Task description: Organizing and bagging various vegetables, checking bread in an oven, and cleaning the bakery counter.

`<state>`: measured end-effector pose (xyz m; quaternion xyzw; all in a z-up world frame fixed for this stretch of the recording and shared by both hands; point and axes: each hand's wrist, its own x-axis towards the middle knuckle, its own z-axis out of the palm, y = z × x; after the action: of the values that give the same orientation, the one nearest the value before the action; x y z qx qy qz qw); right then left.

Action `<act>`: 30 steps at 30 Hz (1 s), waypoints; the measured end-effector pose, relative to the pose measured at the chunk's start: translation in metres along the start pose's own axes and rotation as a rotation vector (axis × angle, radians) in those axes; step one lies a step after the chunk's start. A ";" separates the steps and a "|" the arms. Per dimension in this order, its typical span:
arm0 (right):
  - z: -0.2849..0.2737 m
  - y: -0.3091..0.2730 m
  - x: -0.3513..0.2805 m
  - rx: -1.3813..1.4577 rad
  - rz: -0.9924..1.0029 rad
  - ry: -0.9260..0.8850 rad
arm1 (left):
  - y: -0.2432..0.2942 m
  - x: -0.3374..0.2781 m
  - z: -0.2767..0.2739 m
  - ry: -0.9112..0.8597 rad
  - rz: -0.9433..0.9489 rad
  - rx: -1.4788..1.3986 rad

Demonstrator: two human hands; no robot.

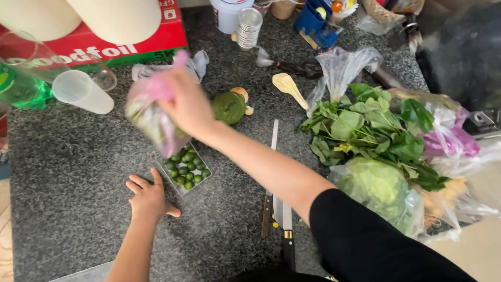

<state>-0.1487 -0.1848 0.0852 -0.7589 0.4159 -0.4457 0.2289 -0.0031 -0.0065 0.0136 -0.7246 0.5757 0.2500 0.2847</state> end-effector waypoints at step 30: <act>-0.174 0.317 -0.025 -0.706 0.463 -0.123 | -0.005 0.012 0.012 0.006 -0.012 0.027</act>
<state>-0.4415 -0.3337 -0.0677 -0.7025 0.6880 -0.1666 0.0735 0.0034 -0.0053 -0.0023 -0.7248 0.5756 0.2383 0.2943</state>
